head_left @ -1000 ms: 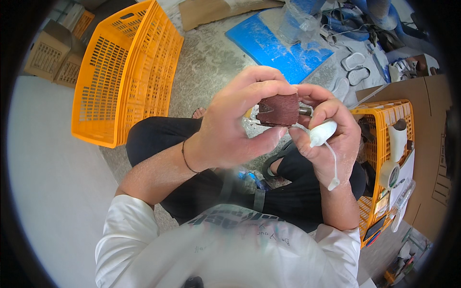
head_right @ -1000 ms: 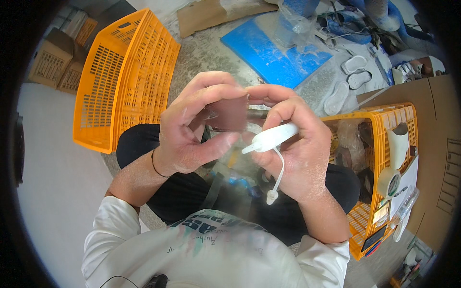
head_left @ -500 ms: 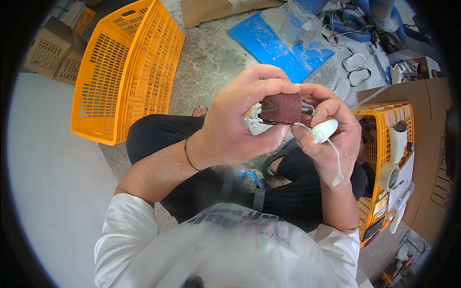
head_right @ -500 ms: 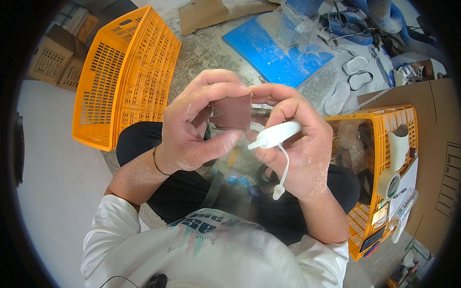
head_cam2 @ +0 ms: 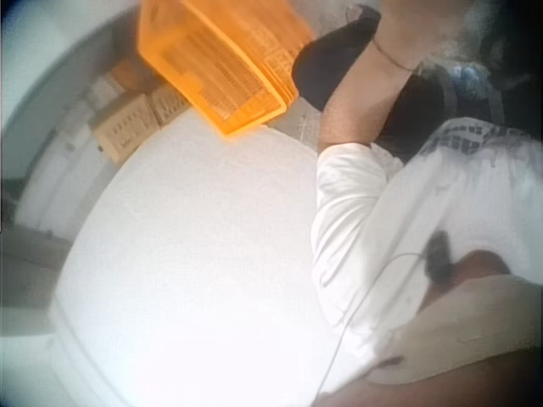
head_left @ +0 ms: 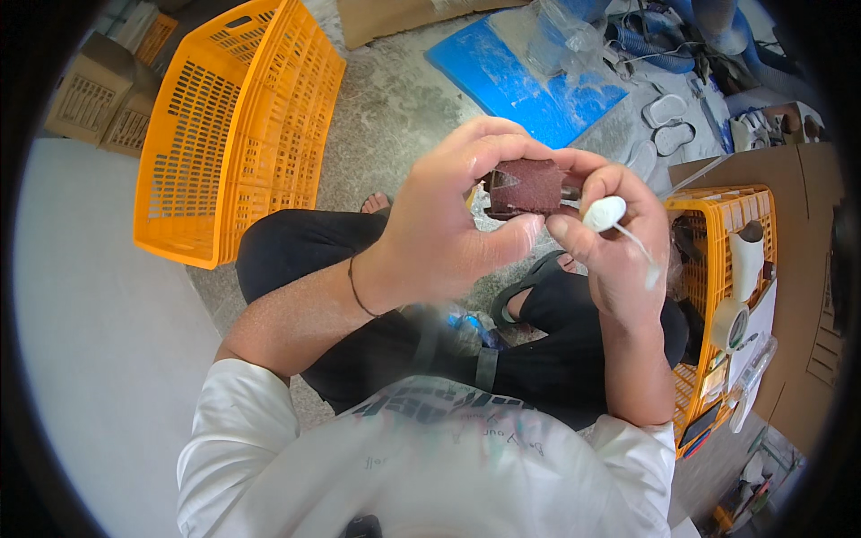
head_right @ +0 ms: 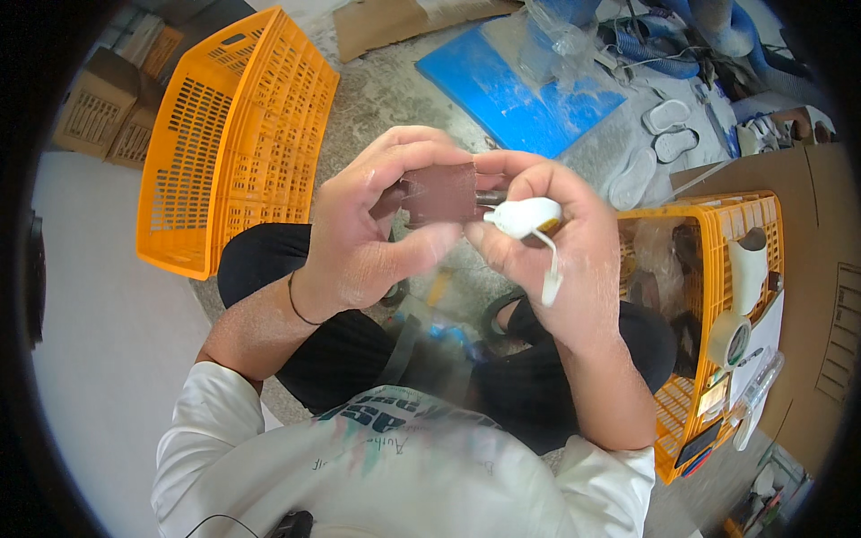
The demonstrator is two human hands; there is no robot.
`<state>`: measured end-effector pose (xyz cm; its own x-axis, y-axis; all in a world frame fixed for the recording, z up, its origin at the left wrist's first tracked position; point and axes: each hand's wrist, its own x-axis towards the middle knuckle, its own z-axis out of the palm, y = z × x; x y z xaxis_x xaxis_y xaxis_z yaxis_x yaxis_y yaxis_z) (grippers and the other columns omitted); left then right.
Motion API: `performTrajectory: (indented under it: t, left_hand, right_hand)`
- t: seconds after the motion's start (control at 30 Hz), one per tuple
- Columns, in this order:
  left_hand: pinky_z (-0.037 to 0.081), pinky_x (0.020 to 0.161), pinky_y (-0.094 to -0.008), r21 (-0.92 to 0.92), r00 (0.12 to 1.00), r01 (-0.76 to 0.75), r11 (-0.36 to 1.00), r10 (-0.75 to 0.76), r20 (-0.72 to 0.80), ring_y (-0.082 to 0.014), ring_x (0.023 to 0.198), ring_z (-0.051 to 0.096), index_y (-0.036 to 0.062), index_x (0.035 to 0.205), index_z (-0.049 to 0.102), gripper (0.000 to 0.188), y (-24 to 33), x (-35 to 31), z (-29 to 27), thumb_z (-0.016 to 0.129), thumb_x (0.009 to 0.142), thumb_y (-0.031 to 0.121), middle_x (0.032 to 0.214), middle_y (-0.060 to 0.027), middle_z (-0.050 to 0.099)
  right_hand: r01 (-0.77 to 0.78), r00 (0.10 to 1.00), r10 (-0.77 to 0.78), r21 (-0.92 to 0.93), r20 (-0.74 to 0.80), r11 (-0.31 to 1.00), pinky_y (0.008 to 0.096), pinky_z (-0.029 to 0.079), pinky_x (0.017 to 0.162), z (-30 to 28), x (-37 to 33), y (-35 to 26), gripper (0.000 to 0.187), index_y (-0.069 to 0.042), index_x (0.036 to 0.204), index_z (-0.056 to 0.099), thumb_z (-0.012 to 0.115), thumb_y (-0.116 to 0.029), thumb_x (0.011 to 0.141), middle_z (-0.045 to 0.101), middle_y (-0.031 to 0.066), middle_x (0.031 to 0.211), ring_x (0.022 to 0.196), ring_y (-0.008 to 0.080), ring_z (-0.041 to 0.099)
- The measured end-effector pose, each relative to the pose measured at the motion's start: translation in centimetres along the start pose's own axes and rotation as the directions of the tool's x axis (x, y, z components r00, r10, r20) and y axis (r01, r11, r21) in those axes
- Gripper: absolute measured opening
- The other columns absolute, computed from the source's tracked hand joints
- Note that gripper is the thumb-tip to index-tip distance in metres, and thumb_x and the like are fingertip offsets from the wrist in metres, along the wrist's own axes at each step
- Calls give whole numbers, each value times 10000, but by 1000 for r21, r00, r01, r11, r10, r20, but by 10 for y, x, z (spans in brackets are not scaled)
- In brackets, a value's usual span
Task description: The person sits on the floor and applies glue from a white bottle to a small brown object held in the left hand. The person rotates the object to cover multiple edges and surfaces with glue.
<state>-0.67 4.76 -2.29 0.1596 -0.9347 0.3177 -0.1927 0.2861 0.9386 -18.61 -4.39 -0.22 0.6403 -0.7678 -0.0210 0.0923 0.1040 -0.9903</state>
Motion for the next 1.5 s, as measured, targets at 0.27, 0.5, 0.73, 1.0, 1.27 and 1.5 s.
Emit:
performTrajectory:
  t: [0.27, 0.5, 0.73, 1.0, 1.27, 1.5]
  left_hand:
    - [521, 958, -286, -37, 992, 126, 991, -126, 8, -154, 1132, 632, -33, 1243, 625, 428, -4, 0, 1, 713, 827, 4, 1266, -86, 583]
    - [524, 959, -284, -35, 985, 172, 985, -172, -7, -159, 1132, 637, -36, 1243, 621, 431, -3, 0, 4, 708, 821, -22, 1253, -87, 591]
    - [558, 858, -302, -173, 975, 204, 964, -217, -56, -178, 995, 641, -52, 1164, 645, 410, -8, 2, 10, 727, 790, 95, 1128, -126, 611]
    - [528, 921, -269, -169, 874, 483, 859, -485, 31, -145, 989, 673, -35, 1190, 672, 383, -11, 5, 3, 710, 821, 58, 1115, -103, 724]
    - [571, 771, -263, -290, 856, 499, 817, -516, 18, -137, 845, 692, -86, 1122, 696, 341, -22, 6, 7, 710, 815, 63, 957, -106, 735]
    - [541, 858, -267, -205, 838, 544, 813, -539, 85, -139, 953, 681, -62, 1211, 664, 426, -24, 7, 3, 694, 836, 139, 1111, -131, 738]
  right_hand:
    - [-94, 995, 94, -18, -28, 995, 282, 517, 861, -1, 5, 9, 238, -51, 893, 613, 813, -69, 765, 700, 109, 1188, 1011, 132, 630]
    - [-104, 994, 104, -12, -26, 994, 272, 514, 830, -3, 5, 9, 250, -47, 897, 623, 823, -102, 757, 708, 101, 1168, 970, 114, 622]
    - [-142, 989, 140, -34, -36, 989, 292, 504, 868, -4, 8, 13, 300, -19, 965, 661, 827, -153, 755, 713, 90, 1125, 959, 138, 640]
    - [-366, 931, 361, 202, 59, 908, 344, 564, 902, -9, 16, 28, 457, 86, 1152, 619, 804, -107, 781, 690, 152, 1054, 968, 222, 699]
    - [-391, 919, 363, 260, 151, 883, 376, 588, 908, -13, 21, 44, 450, 99, 1166, 610, 781, -101, 801, 700, 178, 1096, 972, 242, 717]
    - [-367, 930, 344, 264, 131, 892, 351, 576, 887, -14, 21, 51, 437, 92, 1147, 623, 777, -115, 794, 702, 150, 1037, 946, 234, 715]
